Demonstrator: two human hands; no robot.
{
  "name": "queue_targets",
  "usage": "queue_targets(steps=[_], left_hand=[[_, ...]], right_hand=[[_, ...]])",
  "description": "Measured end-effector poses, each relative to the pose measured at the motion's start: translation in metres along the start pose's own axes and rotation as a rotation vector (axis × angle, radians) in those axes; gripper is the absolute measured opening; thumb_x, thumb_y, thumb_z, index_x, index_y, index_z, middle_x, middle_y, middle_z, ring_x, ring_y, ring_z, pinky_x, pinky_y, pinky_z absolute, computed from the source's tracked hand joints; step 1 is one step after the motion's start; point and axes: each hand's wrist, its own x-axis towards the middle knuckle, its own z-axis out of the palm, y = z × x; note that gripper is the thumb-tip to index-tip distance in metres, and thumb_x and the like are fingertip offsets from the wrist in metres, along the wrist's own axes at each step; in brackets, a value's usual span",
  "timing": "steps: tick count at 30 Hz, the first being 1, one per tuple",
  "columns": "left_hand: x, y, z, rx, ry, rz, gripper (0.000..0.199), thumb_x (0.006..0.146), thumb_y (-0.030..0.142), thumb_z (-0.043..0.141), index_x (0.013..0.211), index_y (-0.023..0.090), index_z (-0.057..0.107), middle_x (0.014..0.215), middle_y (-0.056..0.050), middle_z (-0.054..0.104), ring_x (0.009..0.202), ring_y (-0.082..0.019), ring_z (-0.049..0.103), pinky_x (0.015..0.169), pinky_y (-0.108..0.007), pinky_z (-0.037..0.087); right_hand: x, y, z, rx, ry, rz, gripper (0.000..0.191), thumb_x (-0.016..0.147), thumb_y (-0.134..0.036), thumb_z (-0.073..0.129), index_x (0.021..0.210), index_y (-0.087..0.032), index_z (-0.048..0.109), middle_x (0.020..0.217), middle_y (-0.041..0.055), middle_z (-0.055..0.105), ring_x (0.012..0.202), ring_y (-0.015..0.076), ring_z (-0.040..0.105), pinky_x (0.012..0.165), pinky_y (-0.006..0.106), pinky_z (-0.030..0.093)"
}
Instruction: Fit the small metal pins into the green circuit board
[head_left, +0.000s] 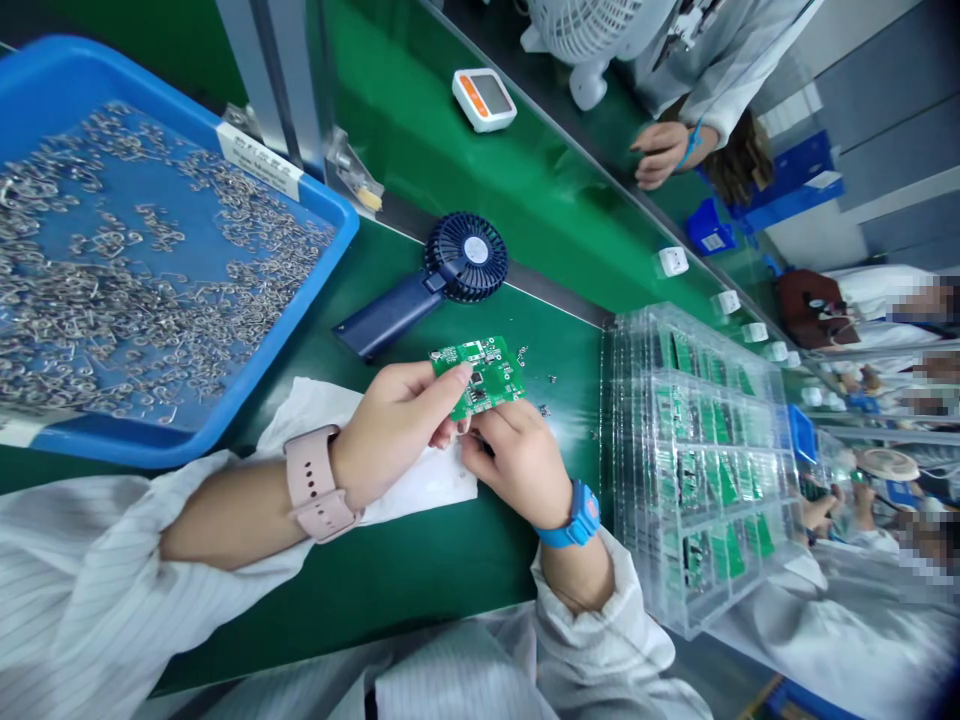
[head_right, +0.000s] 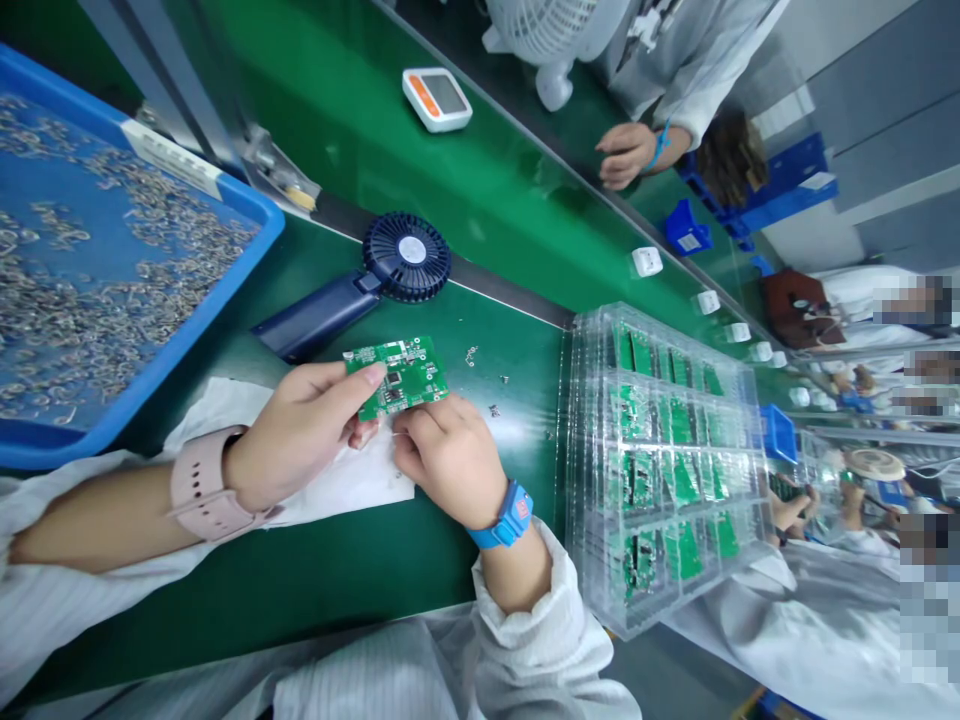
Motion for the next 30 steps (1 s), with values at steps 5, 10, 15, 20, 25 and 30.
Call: queue_targets(steps=[5,10,15,20,25,30], left_hand=[[0.0,0.0003,-0.0002,0.002,-0.004,-0.004,0.041,0.086,0.034,0.058,0.05,0.017,0.048,0.04,0.004,0.05,0.039,-0.007,0.047,0.041,-0.018,0.038],[0.0009,0.0,0.0001,0.007,-0.01,0.0,0.041,0.087,0.034,0.057,0.05,0.018,0.048,0.041,0.004,0.049,0.039,-0.007,0.047,0.042,-0.019,0.039],[0.0005,0.0003,0.0,0.02,-0.009,0.005,0.042,0.087,0.033,0.057,0.049,0.018,0.046,0.04,0.004,0.047,0.04,-0.007,0.047,0.043,-0.02,0.039],[0.0005,0.0008,0.0002,0.028,-0.002,-0.003,0.042,0.087,0.034,0.057,0.049,0.018,0.046,0.04,0.004,0.048,0.04,-0.008,0.047,0.043,-0.02,0.039],[0.0008,-0.0006,0.0002,0.028,-0.006,-0.003,0.042,0.087,0.034,0.057,0.049,0.018,0.047,0.04,0.004,0.048,0.041,-0.007,0.047,0.043,-0.02,0.039],[0.0009,0.0,0.0006,0.058,0.0,0.008,0.043,0.087,0.035,0.057,0.048,0.018,0.046,0.04,0.004,0.048,0.041,-0.007,0.047,0.044,-0.02,0.039]], right_hand=[[0.0007,-0.0014,0.0011,-0.025,0.014,0.002,0.012,0.086,-0.018,0.054,0.079,-0.018,0.063,0.069,0.003,0.058,0.071,0.0178,0.051,0.068,0.03,0.043],[0.0004,-0.0013,0.002,-0.039,-0.004,0.012,0.013,0.088,-0.019,0.052,0.081,-0.019,0.063,0.067,0.0024,0.056,0.071,0.0184,0.051,0.069,0.031,0.043],[0.0005,-0.0012,0.0017,-0.043,-0.017,0.014,0.012,0.088,-0.019,0.053,0.082,-0.019,0.063,0.068,0.0031,0.056,0.072,0.0193,0.05,0.069,0.031,0.043],[0.0006,-0.0013,0.0021,-0.056,-0.016,0.007,0.012,0.087,-0.018,0.053,0.083,-0.018,0.064,0.067,0.0029,0.055,0.072,0.0193,0.049,0.07,0.031,0.042],[0.0006,-0.0011,0.0022,-0.068,-0.017,-0.004,0.013,0.088,-0.018,0.053,0.083,-0.018,0.065,0.067,0.0028,0.055,0.07,0.0192,0.049,0.069,0.031,0.042],[-0.0004,-0.0009,0.0018,-0.071,-0.028,0.003,0.013,0.088,-0.019,0.052,0.085,-0.019,0.065,0.068,0.0032,0.056,0.071,0.0194,0.05,0.069,0.032,0.042]])
